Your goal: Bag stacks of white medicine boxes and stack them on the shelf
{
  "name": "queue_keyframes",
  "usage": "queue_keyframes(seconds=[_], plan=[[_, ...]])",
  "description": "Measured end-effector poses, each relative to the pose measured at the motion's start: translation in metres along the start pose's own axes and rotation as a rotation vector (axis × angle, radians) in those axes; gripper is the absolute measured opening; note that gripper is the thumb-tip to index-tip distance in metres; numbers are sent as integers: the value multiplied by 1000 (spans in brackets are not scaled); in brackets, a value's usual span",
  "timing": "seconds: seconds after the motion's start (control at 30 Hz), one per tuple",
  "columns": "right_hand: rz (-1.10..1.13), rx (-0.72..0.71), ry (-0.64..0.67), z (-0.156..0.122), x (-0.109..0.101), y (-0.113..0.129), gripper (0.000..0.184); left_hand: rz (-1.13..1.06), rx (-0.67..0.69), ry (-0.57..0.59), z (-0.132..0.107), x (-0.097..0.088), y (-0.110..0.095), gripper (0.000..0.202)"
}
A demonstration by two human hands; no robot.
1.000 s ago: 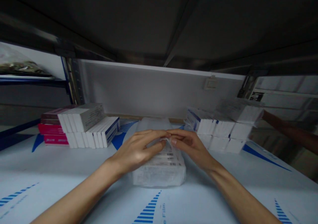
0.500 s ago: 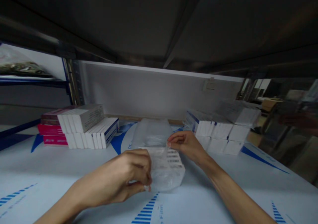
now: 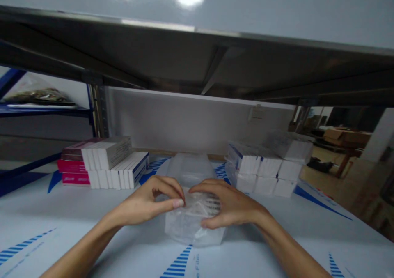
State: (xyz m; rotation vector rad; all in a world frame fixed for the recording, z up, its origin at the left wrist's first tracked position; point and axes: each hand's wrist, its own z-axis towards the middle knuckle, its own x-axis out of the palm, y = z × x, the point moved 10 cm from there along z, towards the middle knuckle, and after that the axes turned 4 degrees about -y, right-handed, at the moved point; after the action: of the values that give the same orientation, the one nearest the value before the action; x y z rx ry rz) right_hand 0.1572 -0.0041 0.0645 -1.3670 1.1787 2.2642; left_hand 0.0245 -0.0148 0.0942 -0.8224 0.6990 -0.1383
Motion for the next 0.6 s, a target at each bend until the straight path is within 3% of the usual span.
queue_keyframes(seconds=[0.1, 0.2, 0.4, 0.6], plan=[[-14, 137, -82, -12, -8, -3, 83, 34, -24, -189, 17, -20, -2, 42], [31, 274, -186, -36, -25, -12, 74, 49, -61, -244, 38, -20, 2, 41], [51, 447, -299, -87, -48, -37, 66, 71, -110, -120, 68, 26, 23, 43], [17, 528, -406, -104, -56, -62, 63, 191, -43, -19, 72, 62, 33, 46]])
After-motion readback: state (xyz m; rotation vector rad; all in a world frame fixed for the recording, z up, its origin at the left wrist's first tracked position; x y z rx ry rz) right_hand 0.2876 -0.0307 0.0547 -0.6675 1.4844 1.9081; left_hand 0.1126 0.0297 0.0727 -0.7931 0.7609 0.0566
